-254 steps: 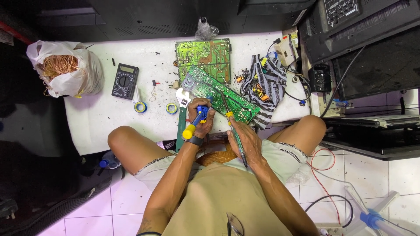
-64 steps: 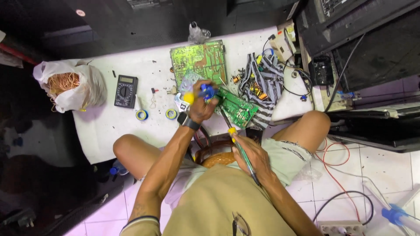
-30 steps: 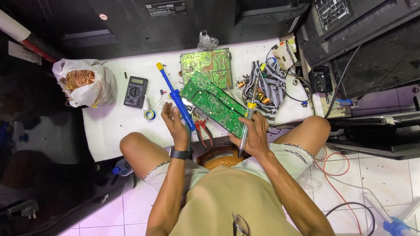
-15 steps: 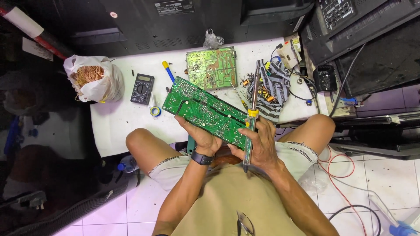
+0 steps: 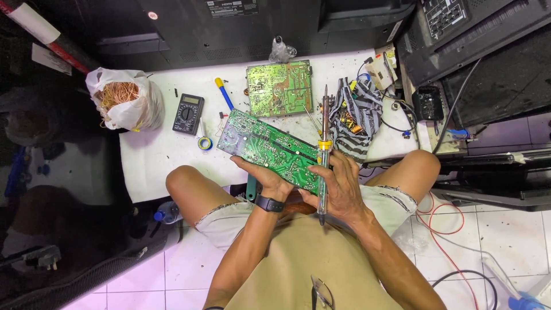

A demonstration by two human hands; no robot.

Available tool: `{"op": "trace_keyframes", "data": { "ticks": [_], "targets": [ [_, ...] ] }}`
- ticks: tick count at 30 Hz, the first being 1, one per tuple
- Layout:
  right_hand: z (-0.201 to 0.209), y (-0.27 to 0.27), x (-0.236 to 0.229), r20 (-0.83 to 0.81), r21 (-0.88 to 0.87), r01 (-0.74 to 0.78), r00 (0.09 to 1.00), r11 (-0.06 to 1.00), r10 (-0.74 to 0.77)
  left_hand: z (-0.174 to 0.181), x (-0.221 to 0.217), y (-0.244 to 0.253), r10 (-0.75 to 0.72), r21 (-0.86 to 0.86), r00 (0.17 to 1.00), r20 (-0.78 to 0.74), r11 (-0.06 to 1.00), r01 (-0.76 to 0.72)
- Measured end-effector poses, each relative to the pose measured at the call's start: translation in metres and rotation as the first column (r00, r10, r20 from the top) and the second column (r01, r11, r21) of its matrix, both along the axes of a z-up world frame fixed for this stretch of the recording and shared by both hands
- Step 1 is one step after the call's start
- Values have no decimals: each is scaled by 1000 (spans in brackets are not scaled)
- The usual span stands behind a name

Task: Desoldering and removing components from a printed circuit board using a soldering iron and a desoldering pump.

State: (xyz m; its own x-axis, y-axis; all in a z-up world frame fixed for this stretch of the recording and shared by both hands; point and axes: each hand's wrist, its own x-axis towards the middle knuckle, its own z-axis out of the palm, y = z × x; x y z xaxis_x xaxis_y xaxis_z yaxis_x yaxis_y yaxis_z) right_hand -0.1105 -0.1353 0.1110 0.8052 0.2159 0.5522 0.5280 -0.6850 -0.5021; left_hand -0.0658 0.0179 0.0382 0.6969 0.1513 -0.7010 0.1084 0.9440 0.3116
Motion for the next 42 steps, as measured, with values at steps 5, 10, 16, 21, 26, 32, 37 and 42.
{"op": "trace_keyframes", "data": {
  "ticks": [5, 10, 16, 21, 26, 32, 37, 42],
  "targets": [
    [3, 0, 0, -15, 2, 4, 1000, 1000, -4, 73, 7, -13, 10, -8, 1000, -20, 1000, -10],
    [8, 2, 0, 22, -25, 8, 1000, 1000, -8, 29, -1, -7, 26, -2, 998, -53, 1000, -26],
    [7, 4, -2, 44, -33, 21, 999, 999, -20, 50, 5, -4, 7, -41, 1000, -7, 999, -7],
    [8, 8, -4, 63, -25, 33, 998, 999, -31, 129, 12, -18, -17, -93, 999, 51, 995, 22],
    [12, 11, -5, 81, -29, 47, 996, 998, -45, 120, 9, -15, -15, -131, 997, 77, 991, 25],
    [10, 12, -6, 99, -37, 61, 993, 997, -57, 107, 11, -13, -13, -129, 995, 97, 991, 26],
    [6, 10, -5, 97, -35, 58, 994, 998, -54, 110, 10, -14, 2, -130, 997, 79, 992, 9],
    [2, 8, -6, 47, 12, 47, 998, 999, -48, 112, 11, -13, 12, -112, 997, 78, 994, -3]
  ]
}}
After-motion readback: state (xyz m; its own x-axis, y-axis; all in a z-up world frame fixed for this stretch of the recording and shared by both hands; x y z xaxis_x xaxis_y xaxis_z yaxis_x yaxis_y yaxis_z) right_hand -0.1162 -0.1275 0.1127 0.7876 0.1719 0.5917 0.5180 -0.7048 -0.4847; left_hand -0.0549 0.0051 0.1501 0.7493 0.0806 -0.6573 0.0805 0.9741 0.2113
